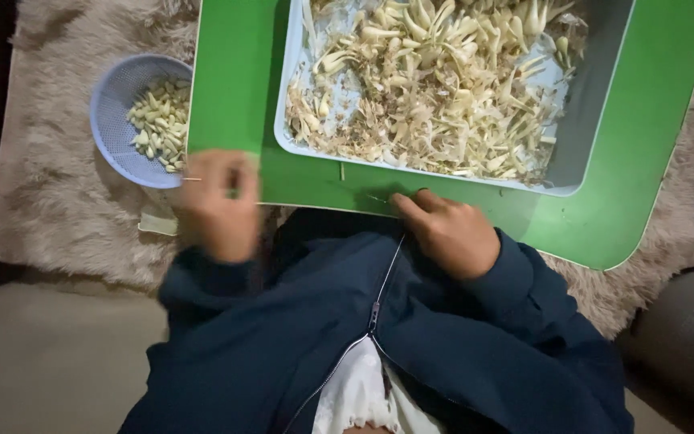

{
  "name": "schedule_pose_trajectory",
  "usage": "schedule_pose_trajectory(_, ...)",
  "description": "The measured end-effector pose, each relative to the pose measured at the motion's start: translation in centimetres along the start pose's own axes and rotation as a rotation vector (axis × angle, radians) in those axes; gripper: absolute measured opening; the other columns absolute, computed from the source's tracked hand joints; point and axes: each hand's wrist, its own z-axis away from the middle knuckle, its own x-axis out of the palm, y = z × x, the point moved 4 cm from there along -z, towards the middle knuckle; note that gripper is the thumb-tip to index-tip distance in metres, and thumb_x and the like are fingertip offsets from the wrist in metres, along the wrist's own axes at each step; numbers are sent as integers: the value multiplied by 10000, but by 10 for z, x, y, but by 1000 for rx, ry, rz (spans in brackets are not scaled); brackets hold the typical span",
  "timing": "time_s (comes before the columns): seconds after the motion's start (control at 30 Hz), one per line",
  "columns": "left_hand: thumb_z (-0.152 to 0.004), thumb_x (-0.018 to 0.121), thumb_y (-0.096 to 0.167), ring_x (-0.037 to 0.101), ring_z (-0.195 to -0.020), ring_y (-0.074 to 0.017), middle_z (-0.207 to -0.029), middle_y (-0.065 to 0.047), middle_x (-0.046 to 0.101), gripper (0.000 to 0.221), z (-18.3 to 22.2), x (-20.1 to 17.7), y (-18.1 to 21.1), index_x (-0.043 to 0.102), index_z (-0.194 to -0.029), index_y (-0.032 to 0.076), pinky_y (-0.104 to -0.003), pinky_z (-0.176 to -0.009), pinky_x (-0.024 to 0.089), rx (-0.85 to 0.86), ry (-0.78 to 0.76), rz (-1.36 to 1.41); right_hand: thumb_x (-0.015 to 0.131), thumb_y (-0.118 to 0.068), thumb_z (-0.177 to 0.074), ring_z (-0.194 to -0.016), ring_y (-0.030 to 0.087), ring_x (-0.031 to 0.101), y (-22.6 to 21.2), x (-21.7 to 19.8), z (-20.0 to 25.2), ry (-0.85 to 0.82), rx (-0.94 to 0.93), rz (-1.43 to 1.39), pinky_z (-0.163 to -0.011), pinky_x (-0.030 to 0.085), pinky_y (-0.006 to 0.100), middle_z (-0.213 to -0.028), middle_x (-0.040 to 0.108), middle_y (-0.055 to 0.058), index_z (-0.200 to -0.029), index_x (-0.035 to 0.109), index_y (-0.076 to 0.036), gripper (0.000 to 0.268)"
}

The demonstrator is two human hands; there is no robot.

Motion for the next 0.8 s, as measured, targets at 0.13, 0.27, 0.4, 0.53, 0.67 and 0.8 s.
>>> schedule_pose_trajectory(0.13, -890, 855, -91, 723, -865, -316, -1043, -88, 623, 225, -16, -14, -74, 727, -994, 62, -372, -721, 613, -112, 134, -99, 680, -244, -940, -653, 362, 735, -9, -13, -26, 38, 22, -324, -504, 582, 444, -801, 680, 132, -1158, 643, -92, 268)
schedule_pose_trajectory(0.27, -881, 880, -60, 755, -961, -368, -1256, -156, 542, 268, -24, -15, -90, 713, -1085, -8, -340, -730, 675, -283, 112, -51, 622, -296, -921, -572, 230, 700, -31, 26, -49, 202, 52, -14, -453, 534, 346, -695, 619, -8, -946, 587, -193, 112)
schedule_pose_trajectory(0.4, -879, 845, -102, 756, -918, -374, -1220, -199, 584, 224, -39, -32, -56, 747, -1071, -40, -346, -655, 660, -147, 181, -1, 581, -220, -871, -469, 206, 661, -45, 65, -64, 133, 89, 134, -385, 513, 368, -609, 585, -51, -928, 571, -171, 76)
schedule_pose_trajectory(0.53, -911, 840, -134, 734, -956, -394, -1183, -207, 622, 175, -52, -37, -29, 757, -1045, -59, -352, -672, 652, -23, 187, 67, 601, -220, -865, -446, 279, 654, -42, 63, -56, 112, 129, 42, -388, 519, 419, -571, 596, 10, -887, 565, -138, 92)
schedule_pose_trajectory(0.67, -917, 833, -178, 699, -1046, -427, -1170, -229, 657, 169, -78, -31, 19, 748, -1012, -66, -432, -764, 649, 133, 104, 173, 729, -298, -862, -541, 412, 688, -7, 26, -26, 154, 165, -124, -462, 535, 538, -628, 633, 139, -1156, 593, -129, 365)
schedule_pose_trajectory(0.8, -942, 907, -47, 710, -950, -364, -1014, -132, 680, 217, -102, -4, 50, 710, -866, 7, -422, -776, 594, 321, -42, 249, 691, -340, -953, -522, 377, 676, 65, 1, 3, 132, 472, 113, -516, 545, 477, -570, 600, 57, -1055, 612, -242, 163)
